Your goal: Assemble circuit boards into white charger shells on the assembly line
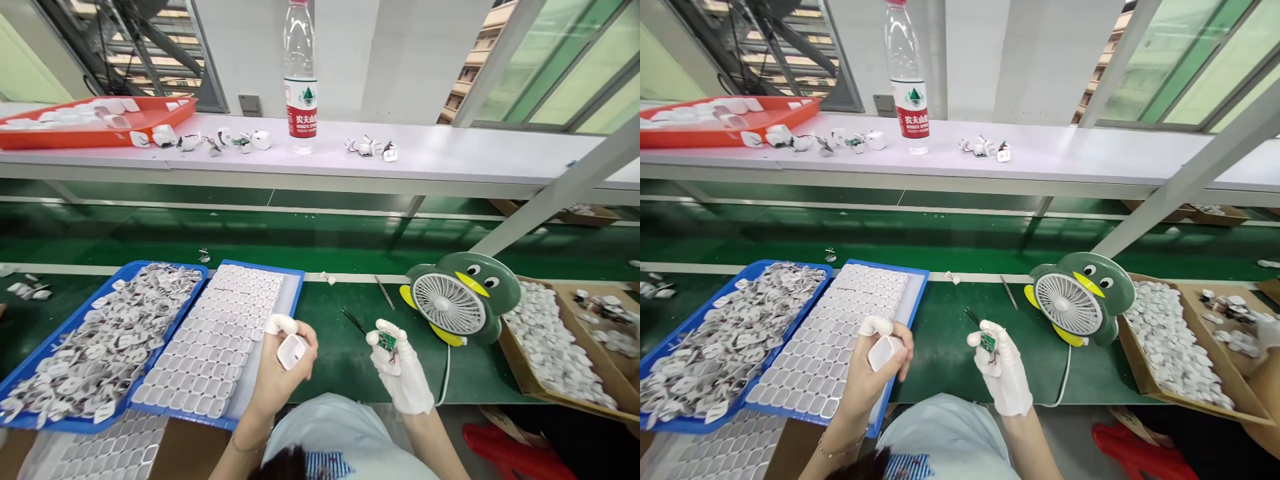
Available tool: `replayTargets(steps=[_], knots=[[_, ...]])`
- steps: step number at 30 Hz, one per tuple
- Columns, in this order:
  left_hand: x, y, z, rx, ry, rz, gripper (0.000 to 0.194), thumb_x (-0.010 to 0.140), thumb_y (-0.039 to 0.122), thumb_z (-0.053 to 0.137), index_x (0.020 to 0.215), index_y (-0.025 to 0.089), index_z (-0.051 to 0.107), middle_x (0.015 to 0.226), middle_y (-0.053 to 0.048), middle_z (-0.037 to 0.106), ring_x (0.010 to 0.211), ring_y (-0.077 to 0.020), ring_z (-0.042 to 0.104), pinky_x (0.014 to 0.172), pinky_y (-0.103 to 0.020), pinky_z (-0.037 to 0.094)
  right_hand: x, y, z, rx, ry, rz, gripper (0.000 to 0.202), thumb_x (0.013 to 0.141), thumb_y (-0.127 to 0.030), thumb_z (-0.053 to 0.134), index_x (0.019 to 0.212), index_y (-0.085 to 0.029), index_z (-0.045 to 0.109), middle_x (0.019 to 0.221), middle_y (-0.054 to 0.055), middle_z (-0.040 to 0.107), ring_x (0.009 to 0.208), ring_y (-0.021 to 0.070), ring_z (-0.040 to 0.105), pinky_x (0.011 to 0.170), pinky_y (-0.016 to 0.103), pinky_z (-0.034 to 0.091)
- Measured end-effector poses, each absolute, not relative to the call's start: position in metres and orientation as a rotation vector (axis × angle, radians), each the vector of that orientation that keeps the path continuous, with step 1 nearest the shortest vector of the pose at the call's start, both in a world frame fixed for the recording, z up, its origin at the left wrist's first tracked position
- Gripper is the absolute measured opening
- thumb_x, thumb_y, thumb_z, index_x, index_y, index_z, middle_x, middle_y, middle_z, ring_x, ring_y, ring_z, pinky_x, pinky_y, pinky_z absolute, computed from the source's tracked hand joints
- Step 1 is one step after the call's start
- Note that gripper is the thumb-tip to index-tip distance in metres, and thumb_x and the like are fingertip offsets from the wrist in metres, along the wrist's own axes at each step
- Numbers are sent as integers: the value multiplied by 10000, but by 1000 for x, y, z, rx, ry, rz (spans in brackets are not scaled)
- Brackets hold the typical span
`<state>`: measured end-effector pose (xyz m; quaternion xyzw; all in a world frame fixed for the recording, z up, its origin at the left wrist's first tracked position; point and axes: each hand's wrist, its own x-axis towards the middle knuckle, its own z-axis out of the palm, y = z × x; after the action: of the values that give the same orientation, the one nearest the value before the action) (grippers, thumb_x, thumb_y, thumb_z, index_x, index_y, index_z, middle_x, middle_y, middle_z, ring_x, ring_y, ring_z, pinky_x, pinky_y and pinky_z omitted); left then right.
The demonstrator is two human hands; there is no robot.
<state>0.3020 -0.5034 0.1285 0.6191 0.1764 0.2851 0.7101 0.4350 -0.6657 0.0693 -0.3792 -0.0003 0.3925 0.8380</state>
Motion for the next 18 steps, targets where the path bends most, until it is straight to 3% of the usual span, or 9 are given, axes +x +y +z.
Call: replayTargets(steps=[4,7,11,15,18], knots=[[308,-501,121,1194,469,543,261,841,270,654,941,262,412,677,80,565,488,-90,479,295,-126,345,433,-664,96,-846,-166,787,383,815,-501,696,1096,-240,695,978,92,707,560,65,501,506,200,448],[309,-502,120,1151,565,544,329,817,274,676,1040,254,436,664,78,552,499,-88,463,309,-125,353,431,-668,108,-972,-425,718,379,813,-382,731,1176,-295,666,1188,104,675,663,102,569,569,237,491],[306,-505,120,1180,594,540,343,820,259,682,1080,253,458,696,71,557,524,-80,475,372,-145,376,428,-672,111,-1093,-571,656,519,858,-214,680,1314,-412,529,1278,61,647,817,127,615,707,285,539],[302,-506,114,1228,618,494,366,830,266,675,1144,248,488,890,33,616,543,-64,518,501,-204,454,425,-674,112,-1275,-714,529,358,880,-161,628,1193,-335,625,1388,82,560,990,177,624,820,351,541],[299,-509,113,1357,619,408,421,858,276,634,1259,243,508,1132,-34,631,701,-104,616,729,-277,537,424,-676,113,-1305,-801,459,345,869,-155,635,1174,-317,636,1411,89,537,1071,214,611,853,388,538]])
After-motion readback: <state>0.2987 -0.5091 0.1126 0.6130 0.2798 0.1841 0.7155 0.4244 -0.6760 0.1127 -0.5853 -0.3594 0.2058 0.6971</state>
